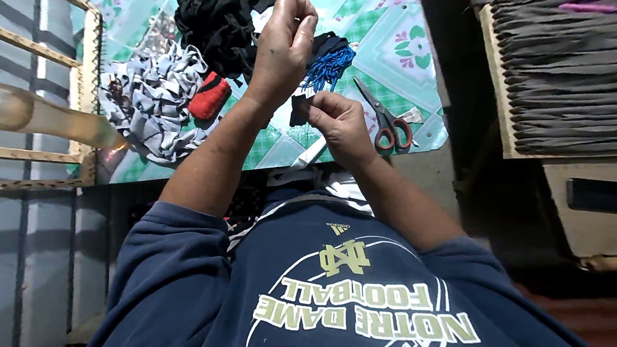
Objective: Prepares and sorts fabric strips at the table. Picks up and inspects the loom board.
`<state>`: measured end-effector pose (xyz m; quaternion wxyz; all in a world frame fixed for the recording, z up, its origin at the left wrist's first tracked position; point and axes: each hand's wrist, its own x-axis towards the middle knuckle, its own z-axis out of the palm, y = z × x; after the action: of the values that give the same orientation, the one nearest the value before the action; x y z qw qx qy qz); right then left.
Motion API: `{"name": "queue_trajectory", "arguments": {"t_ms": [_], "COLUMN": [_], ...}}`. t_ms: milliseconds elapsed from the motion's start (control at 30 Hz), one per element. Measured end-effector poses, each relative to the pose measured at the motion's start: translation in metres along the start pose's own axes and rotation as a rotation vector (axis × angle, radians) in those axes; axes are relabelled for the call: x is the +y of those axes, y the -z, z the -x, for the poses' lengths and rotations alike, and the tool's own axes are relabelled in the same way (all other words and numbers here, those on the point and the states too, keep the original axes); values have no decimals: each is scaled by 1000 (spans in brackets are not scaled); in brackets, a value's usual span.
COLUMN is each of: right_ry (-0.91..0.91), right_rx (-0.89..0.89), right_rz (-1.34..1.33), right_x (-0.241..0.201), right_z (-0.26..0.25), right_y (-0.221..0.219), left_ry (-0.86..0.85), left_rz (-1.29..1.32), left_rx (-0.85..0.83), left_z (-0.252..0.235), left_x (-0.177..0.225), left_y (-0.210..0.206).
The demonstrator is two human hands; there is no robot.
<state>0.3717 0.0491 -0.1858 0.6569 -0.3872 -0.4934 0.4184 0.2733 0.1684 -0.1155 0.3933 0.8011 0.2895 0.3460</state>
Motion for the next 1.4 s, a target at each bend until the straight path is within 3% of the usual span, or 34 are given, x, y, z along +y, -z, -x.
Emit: {"name": "queue_trajectory", "arguments": {"t_ms": [533,767,967,1100,1267,1400], "right_ry": [63,-15,179,230,198,-79], "right_rx": [-157,-276,-348,-320,-247,-261], "right_rz": [174,366,718,789,656,116], "right_x": [21,9,-14,-23,-16,-8], "right_z": [43,36,26,23,24,30], "right_y": [0,14,26,28,24,10], "left_ry": [-19,-24,205,198,75,3], "left_rz": [-43,-356,163,157,19,124], "left_rx": [100,-103,-544,-465,-334,-235], "left_z": [3,25,90,109,113,112], "left_x": [7,-2,8,3,2,4], "left_y": [26,36,18,13,17,17]}}
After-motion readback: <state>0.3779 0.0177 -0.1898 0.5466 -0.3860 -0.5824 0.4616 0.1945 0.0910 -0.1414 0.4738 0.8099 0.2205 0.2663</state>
